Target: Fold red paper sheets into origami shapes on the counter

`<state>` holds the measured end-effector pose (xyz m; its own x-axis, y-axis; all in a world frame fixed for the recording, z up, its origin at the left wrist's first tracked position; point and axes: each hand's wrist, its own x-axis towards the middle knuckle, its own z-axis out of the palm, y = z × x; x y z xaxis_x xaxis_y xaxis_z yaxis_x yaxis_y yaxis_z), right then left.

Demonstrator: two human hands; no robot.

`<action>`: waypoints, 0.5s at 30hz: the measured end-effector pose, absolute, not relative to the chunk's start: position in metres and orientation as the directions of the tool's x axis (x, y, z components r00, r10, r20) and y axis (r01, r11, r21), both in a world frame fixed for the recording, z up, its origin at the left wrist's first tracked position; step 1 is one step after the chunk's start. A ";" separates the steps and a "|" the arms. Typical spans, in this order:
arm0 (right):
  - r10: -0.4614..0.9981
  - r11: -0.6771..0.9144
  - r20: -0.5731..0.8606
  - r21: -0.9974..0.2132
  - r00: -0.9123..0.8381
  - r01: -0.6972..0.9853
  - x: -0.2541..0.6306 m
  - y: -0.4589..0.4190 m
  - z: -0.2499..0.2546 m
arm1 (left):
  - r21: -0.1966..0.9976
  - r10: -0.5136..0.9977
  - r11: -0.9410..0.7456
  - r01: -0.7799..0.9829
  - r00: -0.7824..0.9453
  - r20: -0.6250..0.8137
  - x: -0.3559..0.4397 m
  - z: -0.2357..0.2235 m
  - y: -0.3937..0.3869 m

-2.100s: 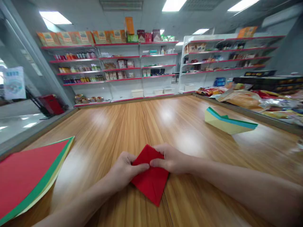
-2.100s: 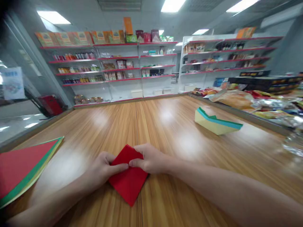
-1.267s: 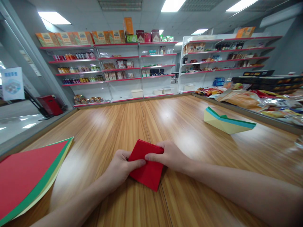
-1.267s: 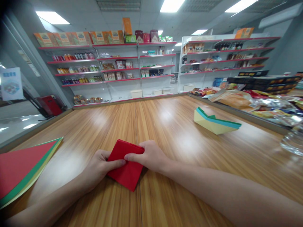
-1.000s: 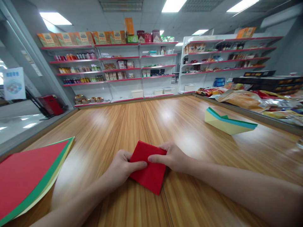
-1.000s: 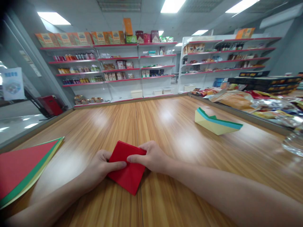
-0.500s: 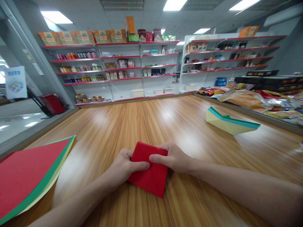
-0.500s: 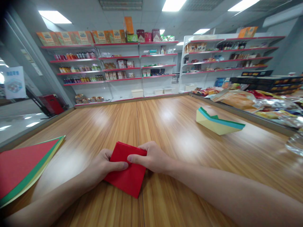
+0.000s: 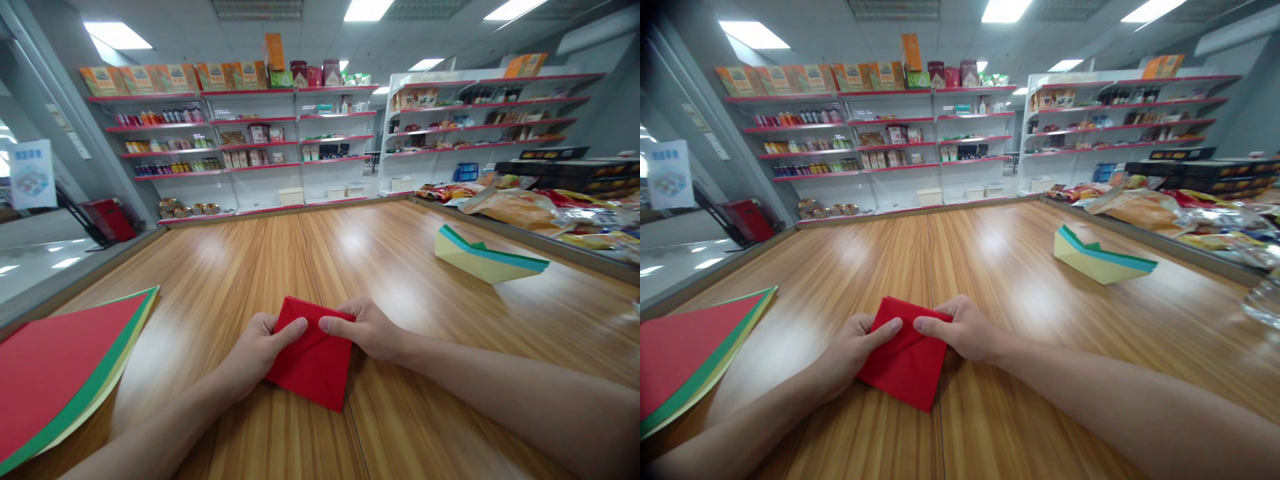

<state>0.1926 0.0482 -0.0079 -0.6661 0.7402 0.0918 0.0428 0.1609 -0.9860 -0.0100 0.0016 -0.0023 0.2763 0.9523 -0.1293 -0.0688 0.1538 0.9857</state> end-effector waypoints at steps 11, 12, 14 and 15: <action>0.720 0.158 0.090 -0.987 -0.688 0.036 0.194 0.049 -0.009 | 0.987 0.953 0.155 -0.041 0.270 -0.138 -0.009 -0.003 0.001; 0.721 0.153 0.087 -0.988 -0.688 0.036 0.194 0.049 -0.009 | 0.987 0.953 0.155 -0.042 0.270 -0.138 -0.009 -0.003 0.001; 0.721 0.149 0.085 -0.988 -0.688 0.034 0.193 0.049 -0.009 | 0.988 0.953 0.150 -0.035 0.270 -0.135 -0.009 -0.003 0.001; 0.720 0.151 0.088 -0.988 -0.688 0.032 0.193 0.049 -0.009 | 0.989 0.953 0.147 -0.027 0.270 -0.134 -0.009 -0.003 0.001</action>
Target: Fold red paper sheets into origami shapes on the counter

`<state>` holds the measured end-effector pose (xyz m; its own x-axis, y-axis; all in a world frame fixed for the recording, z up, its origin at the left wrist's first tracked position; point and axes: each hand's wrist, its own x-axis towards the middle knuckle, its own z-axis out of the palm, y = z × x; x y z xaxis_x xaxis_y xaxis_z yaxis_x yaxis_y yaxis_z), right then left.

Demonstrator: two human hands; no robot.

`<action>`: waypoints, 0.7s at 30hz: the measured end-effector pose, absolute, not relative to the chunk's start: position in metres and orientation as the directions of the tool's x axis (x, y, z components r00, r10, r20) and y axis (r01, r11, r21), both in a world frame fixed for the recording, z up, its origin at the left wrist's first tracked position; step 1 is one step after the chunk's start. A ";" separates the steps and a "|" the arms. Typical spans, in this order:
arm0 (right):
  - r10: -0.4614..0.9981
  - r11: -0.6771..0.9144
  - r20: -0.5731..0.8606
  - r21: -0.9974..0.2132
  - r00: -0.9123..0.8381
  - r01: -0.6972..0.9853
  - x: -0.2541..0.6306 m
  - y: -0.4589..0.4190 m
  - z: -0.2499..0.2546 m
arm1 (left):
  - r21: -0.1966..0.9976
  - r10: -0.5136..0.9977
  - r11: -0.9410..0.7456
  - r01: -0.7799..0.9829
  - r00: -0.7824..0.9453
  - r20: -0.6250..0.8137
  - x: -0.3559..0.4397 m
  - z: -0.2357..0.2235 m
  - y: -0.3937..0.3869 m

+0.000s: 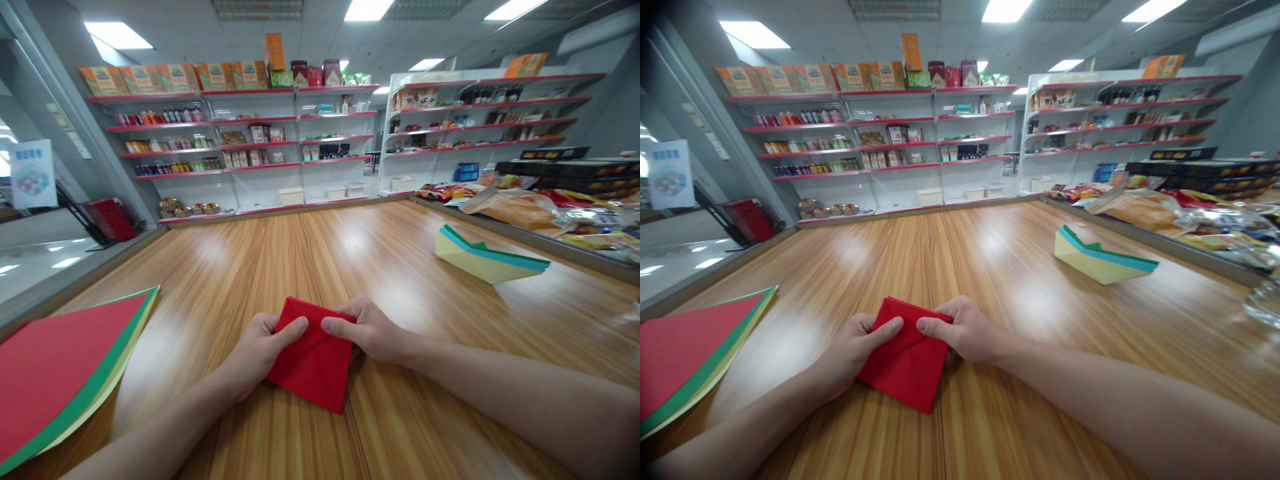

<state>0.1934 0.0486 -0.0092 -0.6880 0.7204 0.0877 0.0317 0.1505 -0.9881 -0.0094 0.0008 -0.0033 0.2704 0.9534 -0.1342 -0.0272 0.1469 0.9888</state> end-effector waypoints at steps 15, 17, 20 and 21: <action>0.641 0.229 0.098 -0.971 -0.762 0.068 0.194 0.047 -0.006 | 0.973 0.953 0.126 -0.194 0.297 -0.065 -0.009 0.000 -0.001; 0.633 0.264 0.111 -0.961 -0.766 0.079 0.194 0.047 -0.006 | 0.978 0.954 0.108 -0.179 0.294 -0.052 -0.009 -0.001 -0.001; 0.630 0.309 0.126 -0.946 -0.766 0.100 0.194 0.048 -0.005 | 0.984 0.955 0.079 -0.158 0.296 -0.029 -0.010 -0.002 -0.002; 0.633 0.326 0.132 -0.939 -0.763 0.108 0.194 0.048 -0.005 | 0.986 0.954 0.069 -0.153 0.299 -0.021 -0.010 -0.002 -0.002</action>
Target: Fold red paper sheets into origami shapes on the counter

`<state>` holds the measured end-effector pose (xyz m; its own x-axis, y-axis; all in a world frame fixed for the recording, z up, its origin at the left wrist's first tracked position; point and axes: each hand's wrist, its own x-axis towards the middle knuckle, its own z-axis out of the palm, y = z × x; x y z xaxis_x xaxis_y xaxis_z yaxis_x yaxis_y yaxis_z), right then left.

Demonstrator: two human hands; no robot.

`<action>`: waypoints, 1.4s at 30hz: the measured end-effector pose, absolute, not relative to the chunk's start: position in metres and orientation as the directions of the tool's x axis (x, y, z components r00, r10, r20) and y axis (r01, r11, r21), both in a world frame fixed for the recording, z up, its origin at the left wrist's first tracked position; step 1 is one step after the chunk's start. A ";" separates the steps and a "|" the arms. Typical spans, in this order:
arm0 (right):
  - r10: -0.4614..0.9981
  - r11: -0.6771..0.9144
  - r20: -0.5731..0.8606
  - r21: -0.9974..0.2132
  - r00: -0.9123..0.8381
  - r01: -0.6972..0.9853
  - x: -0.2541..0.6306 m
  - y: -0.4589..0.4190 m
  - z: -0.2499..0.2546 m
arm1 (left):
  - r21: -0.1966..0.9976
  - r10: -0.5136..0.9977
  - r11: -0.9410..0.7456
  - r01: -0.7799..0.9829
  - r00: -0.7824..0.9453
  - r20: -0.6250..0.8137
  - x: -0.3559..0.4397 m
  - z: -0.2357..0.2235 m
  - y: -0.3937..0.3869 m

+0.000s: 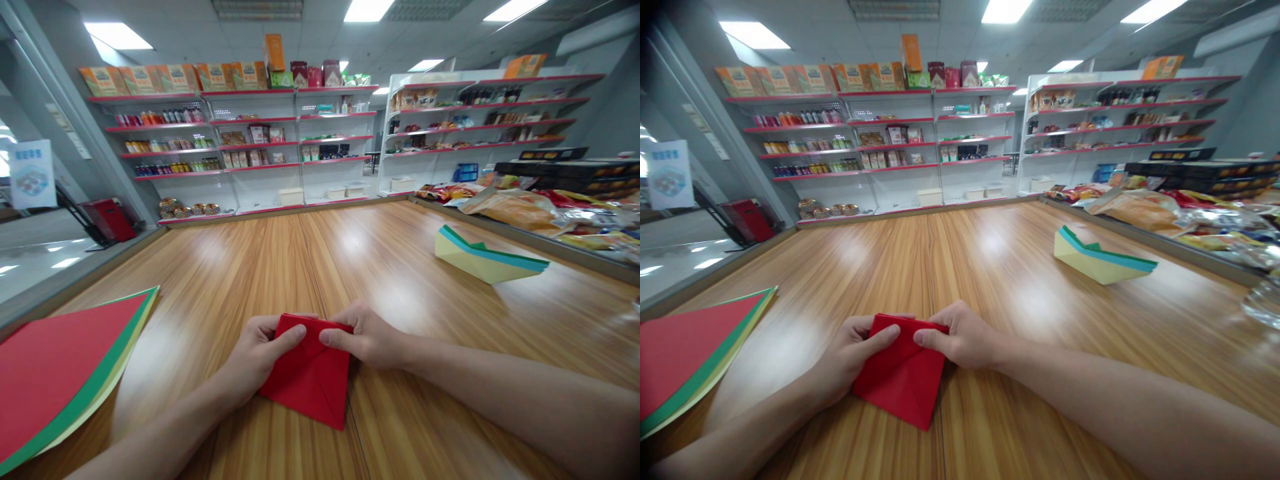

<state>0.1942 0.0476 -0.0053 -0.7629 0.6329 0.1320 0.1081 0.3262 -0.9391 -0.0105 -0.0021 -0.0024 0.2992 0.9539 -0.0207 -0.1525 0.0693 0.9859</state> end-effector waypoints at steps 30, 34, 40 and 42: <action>0.639 0.457 0.157 -0.865 -0.753 0.207 0.194 0.047 -0.002 | 0.997 0.970 0.062 -0.040 0.238 -0.051 -0.010 -0.005 0.000; 0.635 0.360 0.114 -0.919 -0.764 0.161 0.193 0.048 -0.005 | 0.998 0.973 0.055 -0.009 0.224 -0.051 -0.010 -0.006 0.001; 0.607 0.220 0.056 -0.971 -0.793 0.099 0.193 0.048 -0.005 | 0.979 0.949 0.150 -0.135 0.297 -0.104 -0.010 -0.001 0.000; 0.593 0.203 0.043 -0.974 -0.804 0.097 0.194 0.048 -0.004 | 0.966 0.933 0.191 -0.175 0.337 -0.123 -0.010 0.001 -0.001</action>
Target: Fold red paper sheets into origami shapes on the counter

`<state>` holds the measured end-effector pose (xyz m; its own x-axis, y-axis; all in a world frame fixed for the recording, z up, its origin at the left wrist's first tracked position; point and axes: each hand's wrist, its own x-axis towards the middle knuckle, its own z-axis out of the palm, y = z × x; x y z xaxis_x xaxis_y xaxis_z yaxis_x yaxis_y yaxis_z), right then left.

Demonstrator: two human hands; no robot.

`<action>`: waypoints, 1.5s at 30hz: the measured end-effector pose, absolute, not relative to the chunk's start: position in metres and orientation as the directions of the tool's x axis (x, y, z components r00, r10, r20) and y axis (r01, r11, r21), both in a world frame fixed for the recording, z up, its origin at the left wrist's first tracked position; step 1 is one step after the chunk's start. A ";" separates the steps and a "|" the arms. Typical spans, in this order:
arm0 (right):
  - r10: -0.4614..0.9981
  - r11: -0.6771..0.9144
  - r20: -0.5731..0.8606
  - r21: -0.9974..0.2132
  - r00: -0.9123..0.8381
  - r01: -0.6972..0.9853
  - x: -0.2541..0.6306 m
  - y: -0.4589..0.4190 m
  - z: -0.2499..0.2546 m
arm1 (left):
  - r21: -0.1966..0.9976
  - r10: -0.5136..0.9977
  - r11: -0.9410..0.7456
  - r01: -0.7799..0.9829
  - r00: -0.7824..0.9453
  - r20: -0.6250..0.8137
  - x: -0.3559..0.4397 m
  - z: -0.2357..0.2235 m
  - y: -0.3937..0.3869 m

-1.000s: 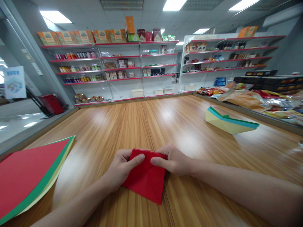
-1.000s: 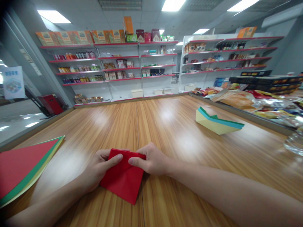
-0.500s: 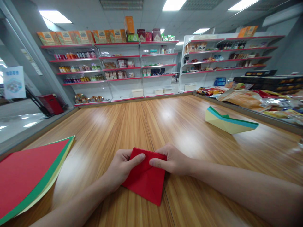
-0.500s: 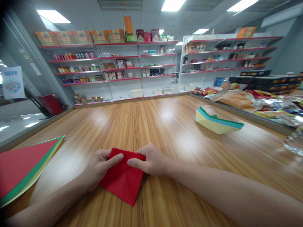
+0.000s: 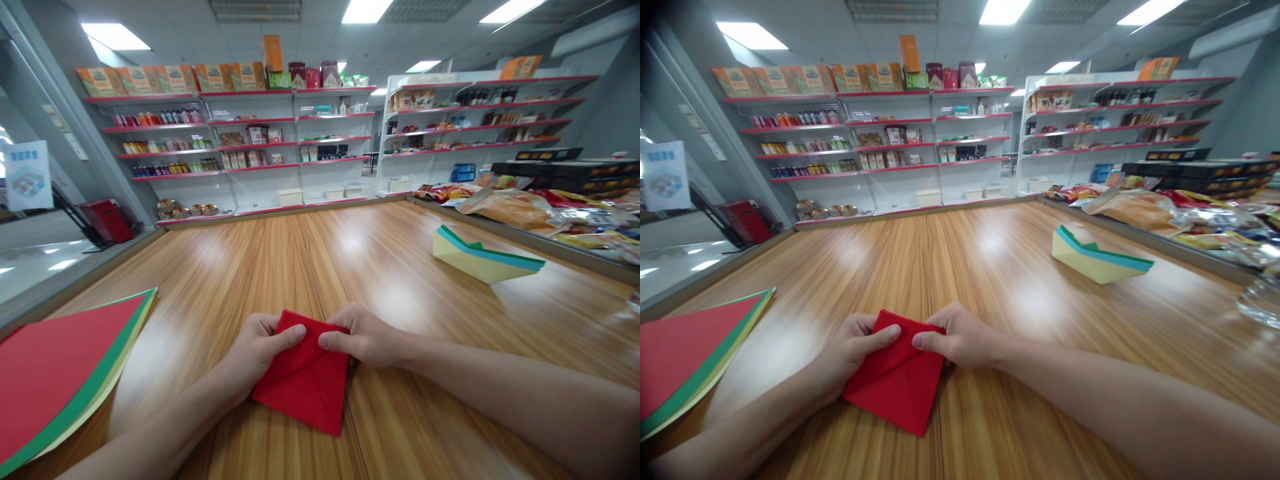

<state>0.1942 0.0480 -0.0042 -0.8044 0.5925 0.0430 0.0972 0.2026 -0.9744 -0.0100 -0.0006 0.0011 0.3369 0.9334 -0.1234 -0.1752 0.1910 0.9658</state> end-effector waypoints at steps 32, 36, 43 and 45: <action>0.725 0.032 0.095 -0.994 -0.682 -0.105 0.192 0.055 -0.010 | 0.990 0.924 0.080 0.118 0.364 -0.118 -0.012 -0.001 -0.002; 0.716 0.007 0.047 -0.998 -0.696 -0.060 0.192 0.054 -0.008 | 0.980 0.921 0.011 0.197 0.379 -0.086 -0.011 -0.001 -0.005; 0.731 -0.048 -0.019 -0.999 -0.683 -0.024 0.190 0.053 -0.004 | 0.966 0.927 -0.033 0.258 0.370 -0.067 -0.008 -0.002 -0.007; 0.735 -0.048 -0.019 -0.999 -0.678 -0.024 0.190 0.053 -0.003 | 0.961 0.928 -0.036 0.274 0.365 -0.070 -0.008 -0.001 -0.006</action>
